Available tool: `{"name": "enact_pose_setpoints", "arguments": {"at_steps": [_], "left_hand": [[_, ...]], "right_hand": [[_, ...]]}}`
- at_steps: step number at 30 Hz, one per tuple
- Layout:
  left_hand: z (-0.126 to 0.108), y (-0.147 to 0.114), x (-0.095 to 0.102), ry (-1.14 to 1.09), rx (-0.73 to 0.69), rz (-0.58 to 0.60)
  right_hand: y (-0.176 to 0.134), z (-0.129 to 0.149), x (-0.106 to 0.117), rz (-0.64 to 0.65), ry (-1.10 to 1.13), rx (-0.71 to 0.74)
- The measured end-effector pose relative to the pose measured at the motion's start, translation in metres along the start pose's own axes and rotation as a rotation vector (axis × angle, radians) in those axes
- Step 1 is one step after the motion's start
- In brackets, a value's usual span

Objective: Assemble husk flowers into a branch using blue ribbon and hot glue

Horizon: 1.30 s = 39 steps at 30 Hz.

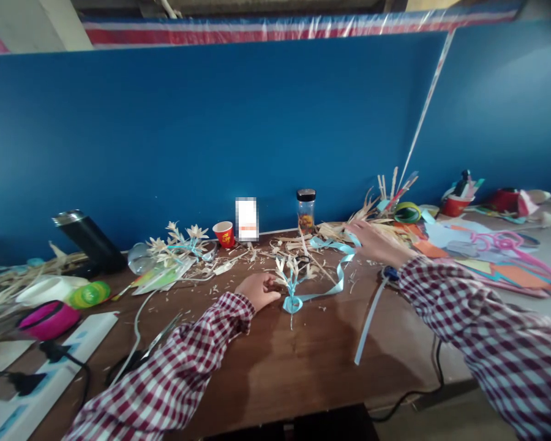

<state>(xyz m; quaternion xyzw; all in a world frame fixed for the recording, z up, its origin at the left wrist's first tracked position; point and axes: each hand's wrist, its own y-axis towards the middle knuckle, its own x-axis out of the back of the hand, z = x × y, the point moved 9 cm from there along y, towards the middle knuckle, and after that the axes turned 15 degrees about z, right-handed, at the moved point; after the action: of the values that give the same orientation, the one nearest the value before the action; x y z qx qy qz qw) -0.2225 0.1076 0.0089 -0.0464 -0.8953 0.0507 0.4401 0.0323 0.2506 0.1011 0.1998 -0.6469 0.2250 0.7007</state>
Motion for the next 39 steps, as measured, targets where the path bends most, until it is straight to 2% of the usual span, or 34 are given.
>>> {"name": "enact_pose_setpoints", "arguments": {"at_steps": [3,6,10,13,19,22,26,33,39], "left_hand": [[-0.001,0.008,-0.014,-0.212,-0.039,-0.045],[-0.004,0.013,-0.019,-0.305,-0.058,-0.121],[-0.009,0.018,-0.018,-0.398,-0.101,-0.156],[-0.010,0.019,-0.018,-0.448,-0.129,-0.152],[-0.010,0.018,-0.027,-0.494,-0.153,-0.114],[-0.014,0.018,-0.026,-0.501,-0.152,-0.138],[-0.022,0.014,-0.019,-0.541,-0.153,-0.177],[-0.022,0.004,-0.023,-0.669,-0.095,-0.177],[-0.027,-0.001,-0.016,-0.795,-0.038,-0.197]], "right_hand": [[-0.001,0.012,0.004,-0.035,0.005,-0.062],[-0.004,0.037,0.001,-0.056,0.068,-0.001],[-0.006,0.080,-0.032,0.112,0.271,0.181],[-0.009,0.104,-0.057,0.204,0.375,0.256],[-0.002,0.122,-0.095,0.315,0.686,0.193],[0.004,0.126,-0.104,0.335,0.823,0.159],[0.009,0.124,-0.097,0.245,0.972,0.166],[0.012,0.109,-0.063,0.008,1.210,0.190],[0.006,0.110,-0.035,-0.061,1.242,0.257]]}}
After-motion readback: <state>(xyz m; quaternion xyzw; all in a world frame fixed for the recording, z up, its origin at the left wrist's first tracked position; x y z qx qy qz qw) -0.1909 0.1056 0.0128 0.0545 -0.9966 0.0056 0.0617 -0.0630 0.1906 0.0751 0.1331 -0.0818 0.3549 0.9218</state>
